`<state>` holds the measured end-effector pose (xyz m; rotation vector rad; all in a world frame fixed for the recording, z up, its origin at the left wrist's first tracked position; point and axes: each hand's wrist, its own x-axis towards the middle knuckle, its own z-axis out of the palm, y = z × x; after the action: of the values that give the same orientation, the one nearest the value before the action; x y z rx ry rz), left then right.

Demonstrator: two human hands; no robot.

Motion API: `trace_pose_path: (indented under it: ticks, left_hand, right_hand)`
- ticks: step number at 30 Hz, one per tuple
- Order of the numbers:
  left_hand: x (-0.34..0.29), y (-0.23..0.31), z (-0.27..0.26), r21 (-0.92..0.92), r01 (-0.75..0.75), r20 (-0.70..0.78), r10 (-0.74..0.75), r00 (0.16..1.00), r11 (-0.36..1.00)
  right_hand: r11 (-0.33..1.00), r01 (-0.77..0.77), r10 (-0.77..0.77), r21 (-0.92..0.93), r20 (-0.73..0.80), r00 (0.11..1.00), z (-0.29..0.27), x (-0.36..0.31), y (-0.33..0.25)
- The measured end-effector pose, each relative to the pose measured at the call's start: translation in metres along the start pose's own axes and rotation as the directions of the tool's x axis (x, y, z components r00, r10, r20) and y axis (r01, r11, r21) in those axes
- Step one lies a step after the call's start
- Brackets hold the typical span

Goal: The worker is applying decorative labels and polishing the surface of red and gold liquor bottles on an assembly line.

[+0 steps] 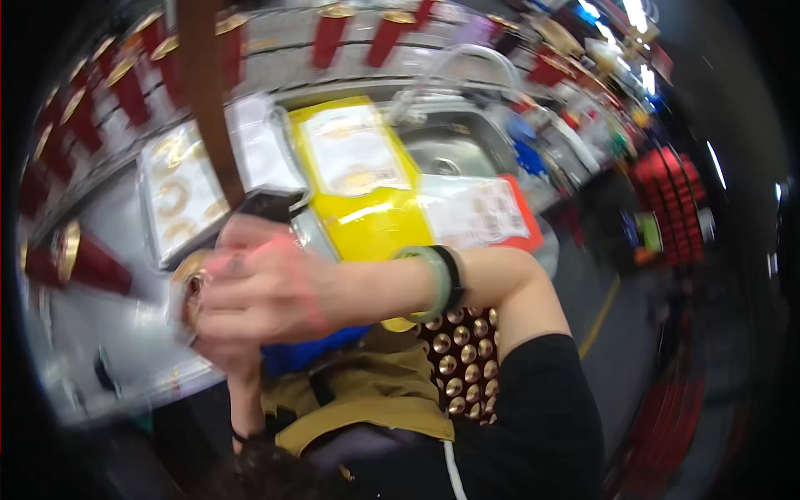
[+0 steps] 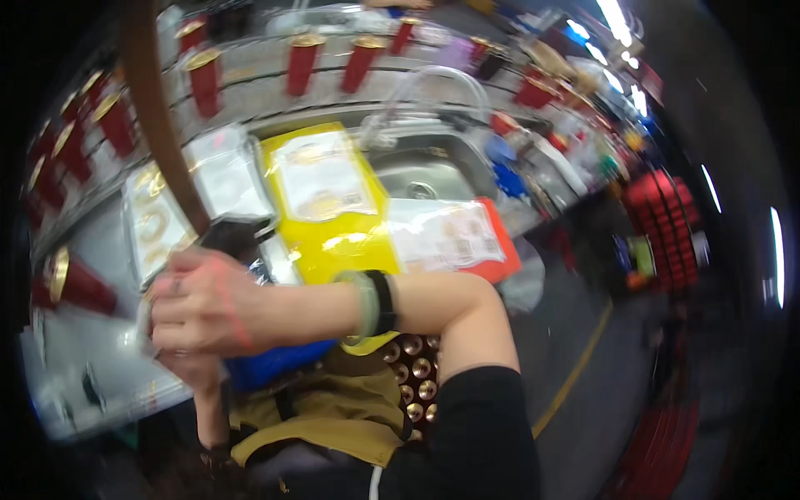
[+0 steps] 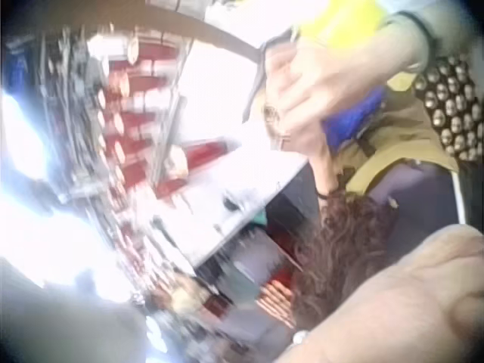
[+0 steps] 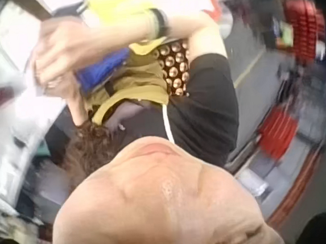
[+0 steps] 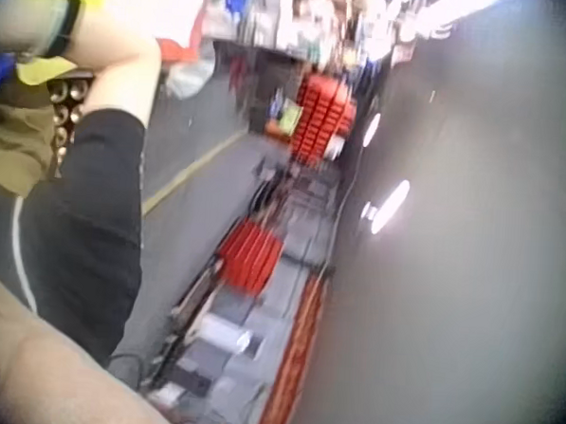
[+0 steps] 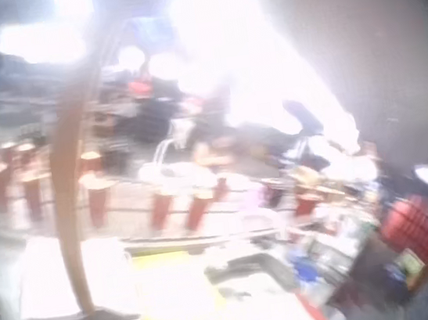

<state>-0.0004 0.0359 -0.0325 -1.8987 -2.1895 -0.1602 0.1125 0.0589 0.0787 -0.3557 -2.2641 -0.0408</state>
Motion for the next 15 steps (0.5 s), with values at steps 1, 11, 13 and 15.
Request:
trace_pose_path:
  ticks: [1, 11, 13, 15]
  left_hand:
    - [0.002, -0.002, 0.005, -0.083, -0.08, -0.075, 0.074, 0.994, 0.993]
    - [-0.024, -0.009, 0.021, -0.504, -0.357, -0.438, 0.124, 0.89, 0.786]
    - [-0.023, -0.033, 0.032, -0.54, -0.341, -0.454, 0.075, 0.888, 0.77]
    - [-0.015, -0.042, 0.045, -0.62, -0.367, -0.476, 0.04, 0.879, 0.693]
  right_hand:
    - [1.0, 0.019, -0.019, -0.016, 0.012, 1.0, 0.005, -0.01, -0.001]
    - [0.946, 0.076, -0.102, -0.315, -0.066, 0.993, 0.087, -0.039, -0.006]
    - [0.871, -0.343, 0.234, -0.353, -0.315, 0.92, 0.157, -0.021, -0.028]
    - [0.932, -0.324, 0.353, 0.161, -0.598, 0.719, 0.097, 0.01, -0.046]
